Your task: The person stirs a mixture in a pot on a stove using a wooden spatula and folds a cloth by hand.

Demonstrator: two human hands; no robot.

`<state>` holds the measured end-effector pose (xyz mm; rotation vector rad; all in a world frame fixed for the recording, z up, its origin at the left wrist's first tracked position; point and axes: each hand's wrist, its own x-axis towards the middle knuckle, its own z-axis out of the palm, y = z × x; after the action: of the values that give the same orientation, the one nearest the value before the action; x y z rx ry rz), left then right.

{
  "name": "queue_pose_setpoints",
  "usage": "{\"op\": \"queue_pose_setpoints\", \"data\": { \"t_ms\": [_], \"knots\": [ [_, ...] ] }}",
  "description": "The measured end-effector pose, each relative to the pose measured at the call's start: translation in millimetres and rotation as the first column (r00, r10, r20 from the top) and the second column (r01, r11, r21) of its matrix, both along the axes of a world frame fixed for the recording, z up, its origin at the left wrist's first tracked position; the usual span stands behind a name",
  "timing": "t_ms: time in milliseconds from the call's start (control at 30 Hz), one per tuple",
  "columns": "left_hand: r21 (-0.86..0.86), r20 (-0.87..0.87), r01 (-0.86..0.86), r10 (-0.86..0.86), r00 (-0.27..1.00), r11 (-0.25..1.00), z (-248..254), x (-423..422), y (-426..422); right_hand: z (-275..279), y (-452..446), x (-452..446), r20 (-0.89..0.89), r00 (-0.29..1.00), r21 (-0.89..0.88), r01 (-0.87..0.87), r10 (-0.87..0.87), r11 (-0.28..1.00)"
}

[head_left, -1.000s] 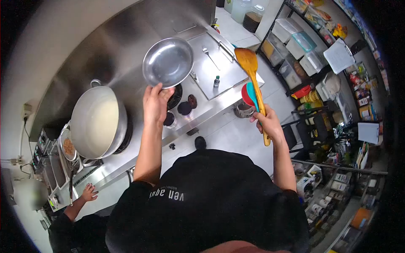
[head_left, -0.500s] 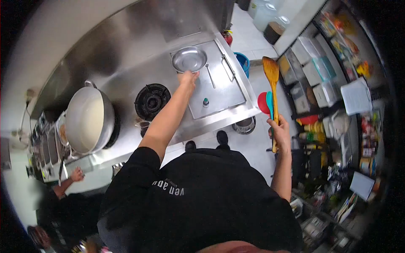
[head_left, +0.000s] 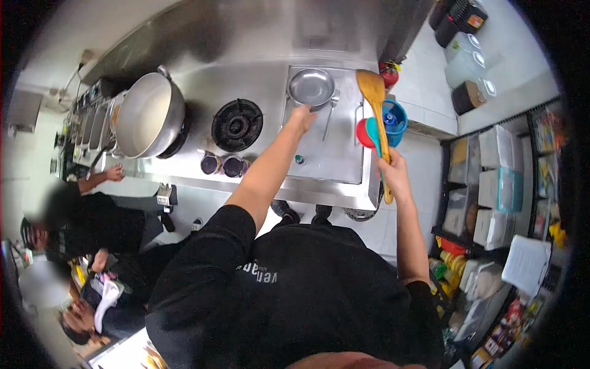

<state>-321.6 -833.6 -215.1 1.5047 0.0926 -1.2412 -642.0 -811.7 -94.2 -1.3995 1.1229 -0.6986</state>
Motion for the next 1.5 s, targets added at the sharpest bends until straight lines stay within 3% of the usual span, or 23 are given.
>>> {"op": "queue_pose_setpoints", "data": {
  "t_ms": [67,167,267,367,433,467,500,600,700,767,833,900,933,967,1000,1033,1133,1200,1233,1300,1500],
  "knots": [
    [-0.009,0.002,0.095,-0.095,0.995,0.995,19,2,8,-11,-24,30,-0.06,0.99,0.026,-0.13,0.131,0.991],
    [-0.14,-0.026,-0.018,0.014,1.0,0.99,55,-13,53,-22,-52,84,-0.11,0.973,0.042,-0.197,0.201,0.979],
    [-0.232,-0.008,-0.082,0.083,0.997,0.969,96,-20,116,-60,-74,135,-0.036,0.974,0.028,-0.222,0.223,0.975],
    [-0.269,0.118,-0.051,0.085,0.989,0.962,137,-26,180,-81,-90,177,0.014,0.973,-0.02,-0.229,0.229,0.973],
    [-0.261,0.145,-0.1,0.142,0.979,0.96,155,-26,219,-105,-108,196,-0.254,0.936,-0.067,-0.267,0.242,0.961],
    [-0.232,0.207,-0.135,0.184,0.961,0.963,161,-24,236,-121,-114,203,-0.242,0.949,-0.192,-0.253,0.204,0.948],
    [-0.203,0.269,-0.17,0.222,0.937,0.964,167,-21,251,-112,-112,209,-0.237,0.946,-0.194,-0.269,0.221,0.943],
    [-0.342,0.425,-0.25,0.386,0.819,0.906,209,-17,273,-96,-112,220,-0.307,0.935,-0.284,-0.265,0.174,0.921],
    [-0.542,0.638,-0.007,0.417,0.647,0.84,281,-24,278,-111,-122,228,-0.333,0.927,-0.36,-0.295,0.174,0.885],
    [-0.574,0.813,0.33,0.473,0.339,0.75,331,-28,279,-100,-119,232,-0.347,0.919,-0.299,-0.299,0.188,0.906],
    [-0.56,0.773,0.529,0.631,0.057,0.638,377,-30,278,-100,-122,232,-0.335,0.92,-0.33,-0.316,0.203,0.89],
    [-0.728,0.576,0.583,0.783,0.235,0.36,406,-50,281,-101,-119,231,-0.343,0.922,-0.365,-0.308,0.181,0.878],
    [-0.772,0.468,0.6,0.825,0.315,0.209,421,-60,282,-85,-112,227,-0.315,0.926,-0.297,-0.305,0.209,0.905],
    [-0.837,0.109,0.535,0.993,-0.042,0.115,424,-62,298,-76,-107,223,-0.285,0.93,-0.227,-0.301,0.233,0.926],
    [-0.818,0.178,0.573,0.969,0.17,0.05,427,-59,294,-80,-107,222,-0.276,0.933,-0.251,-0.301,0.23,0.92],
    [-0.805,0.259,0.592,0.918,0.301,0.033,431,-59,291,-83,-108,218,-0.279,0.933,-0.252,-0.298,0.226,0.921],
    [-0.792,0.363,0.607,0.755,0.546,-0.058,435,-69,279,-80,-104,199,-0.295,0.933,-0.313,-0.297,0.205,0.902],
    [-0.806,0.385,0.577,0.621,0.683,-0.134,435,-78,269,-81,-100,190,-0.187,0.969,-0.486,-0.236,0.164,0.841],
    [-0.816,0.392,0.554,0.546,0.74,-0.166,435,-83,265,-68,-92,185,-0.185,0.97,-0.49,-0.231,0.158,0.841],
    [-0.83,0.392,0.511,0.417,0.82,-0.225,436,-92,258,-44,-81,179,-0.239,0.941,-0.171,-0.284,0.239,0.944],
    [-0.876,0.334,0.388,0.221,0.916,-0.285,438,-104,263,-57,-72,187,-0.218,0.945,-0.175,-0.282,0.242,0.943]
  ]
}}
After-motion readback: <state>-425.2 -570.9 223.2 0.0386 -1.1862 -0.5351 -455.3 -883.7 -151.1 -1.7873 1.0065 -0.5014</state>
